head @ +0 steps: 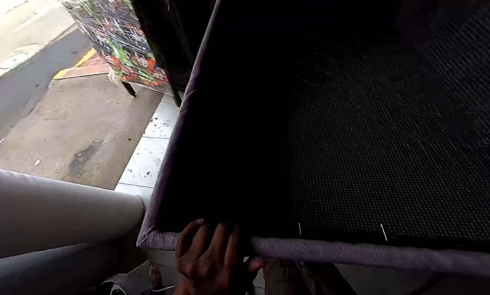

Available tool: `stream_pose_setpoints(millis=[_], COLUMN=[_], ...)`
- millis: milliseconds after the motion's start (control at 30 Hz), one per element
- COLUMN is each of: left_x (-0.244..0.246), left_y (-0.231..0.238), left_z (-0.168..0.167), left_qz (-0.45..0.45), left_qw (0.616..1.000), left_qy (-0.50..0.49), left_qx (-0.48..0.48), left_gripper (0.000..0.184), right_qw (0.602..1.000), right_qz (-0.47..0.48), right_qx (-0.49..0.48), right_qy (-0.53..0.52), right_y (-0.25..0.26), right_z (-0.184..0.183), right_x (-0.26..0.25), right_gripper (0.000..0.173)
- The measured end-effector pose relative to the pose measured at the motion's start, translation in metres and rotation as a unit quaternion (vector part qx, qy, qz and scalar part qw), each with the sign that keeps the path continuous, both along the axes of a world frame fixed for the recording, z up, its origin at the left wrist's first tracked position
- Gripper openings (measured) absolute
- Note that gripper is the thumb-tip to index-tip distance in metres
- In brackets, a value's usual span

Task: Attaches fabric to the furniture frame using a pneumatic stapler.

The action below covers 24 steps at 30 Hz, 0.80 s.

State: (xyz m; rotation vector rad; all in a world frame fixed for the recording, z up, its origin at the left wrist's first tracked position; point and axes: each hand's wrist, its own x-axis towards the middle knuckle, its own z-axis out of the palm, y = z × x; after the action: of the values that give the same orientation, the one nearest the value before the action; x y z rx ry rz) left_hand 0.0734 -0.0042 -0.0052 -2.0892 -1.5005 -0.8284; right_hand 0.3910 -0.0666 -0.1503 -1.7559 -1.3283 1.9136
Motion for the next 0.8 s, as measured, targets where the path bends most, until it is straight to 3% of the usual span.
stream_pose_setpoints(millis=[33, 100, 133, 200, 233, 267, 300, 333, 367, 400, 433, 533, 600, 800], left_x=[0.026, 0.07, 0.086, 0.107, 0.112, 0.113, 0.113, 0.114, 0.117, 0.12, 0.127, 0.156, 0.171, 0.194], left_y=[-0.003, -0.016, -0.028, -0.061, -0.078, -0.092, -0.099, -0.097, -0.088, -0.076, -0.062, -0.038, -0.035, -0.033], left_z=[-0.012, -0.043, -0.063, -0.115, -0.148, -0.18, -0.207, -0.228, -0.241, -0.252, -0.262, -0.289, -0.301, -0.319], left_qz=[-0.018, -0.093, -0.163, -0.329, -0.365, -0.337, -0.251, -0.149, -0.079, -0.063, -0.081, -0.193, -0.261, -0.314], left_qw=[0.999, 0.993, 0.983, 0.916, 0.855, 0.771, 0.648, 0.505, 0.396, 0.319, 0.262, 0.138, 0.093, 0.157], left_qy=[-0.023, -0.063, -0.087, -0.191, -0.275, -0.385, -0.522, -0.661, -0.75, -0.812, -0.86, -0.927, -0.928, -0.9], left_qx=[0.037, 0.048, 0.011, -0.129, -0.244, -0.379, -0.494, -0.535, -0.524, -0.484, -0.431, -0.291, -0.249, -0.259], left_gripper=[0.049, 0.054, 0.058, 0.041, 0.034, 0.035, 0.035, 0.036, 0.04, 0.041, 0.039, 0.023, 0.023, 0.029], right_qw=[0.994, 0.957, 0.934, 0.887, 0.869, 0.854, 0.834, 0.813, 0.79, 0.765, 0.738, 0.664, 0.612, 0.492], right_qz=[-0.097, -0.266, -0.328, -0.409, -0.426, -0.43, -0.434, -0.438, -0.442, -0.442, -0.437, -0.379, -0.336, -0.31], right_qx=[-0.014, -0.073, -0.088, -0.089, -0.087, -0.088, -0.086, -0.087, -0.091, -0.099, -0.106, -0.109, -0.108, -0.112], right_qy=[0.046, 0.085, 0.114, 0.193, 0.236, 0.281, 0.329, 0.375, 0.415, 0.457, 0.503, 0.635, 0.708, 0.806], right_y=[-0.033, -0.085, -0.109, -0.147, -0.161, -0.173, -0.183, -0.189, -0.192, -0.194, -0.193, -0.185, -0.172, -0.149], right_z=[-0.039, -0.044, -0.035, -0.019, -0.016, -0.015, -0.017, -0.02, -0.025, -0.032, -0.04, -0.072, -0.094, -0.167], right_x=[0.011, 0.008, 0.006, 0.009, 0.014, 0.019, 0.022, 0.024, 0.025, 0.026, 0.025, 0.023, 0.022, 0.015], right_gripper=[0.041, 0.032, 0.029, 0.026, 0.028, 0.031, 0.033, 0.034, 0.034, 0.034, 0.036, 0.046, 0.046, 0.038])
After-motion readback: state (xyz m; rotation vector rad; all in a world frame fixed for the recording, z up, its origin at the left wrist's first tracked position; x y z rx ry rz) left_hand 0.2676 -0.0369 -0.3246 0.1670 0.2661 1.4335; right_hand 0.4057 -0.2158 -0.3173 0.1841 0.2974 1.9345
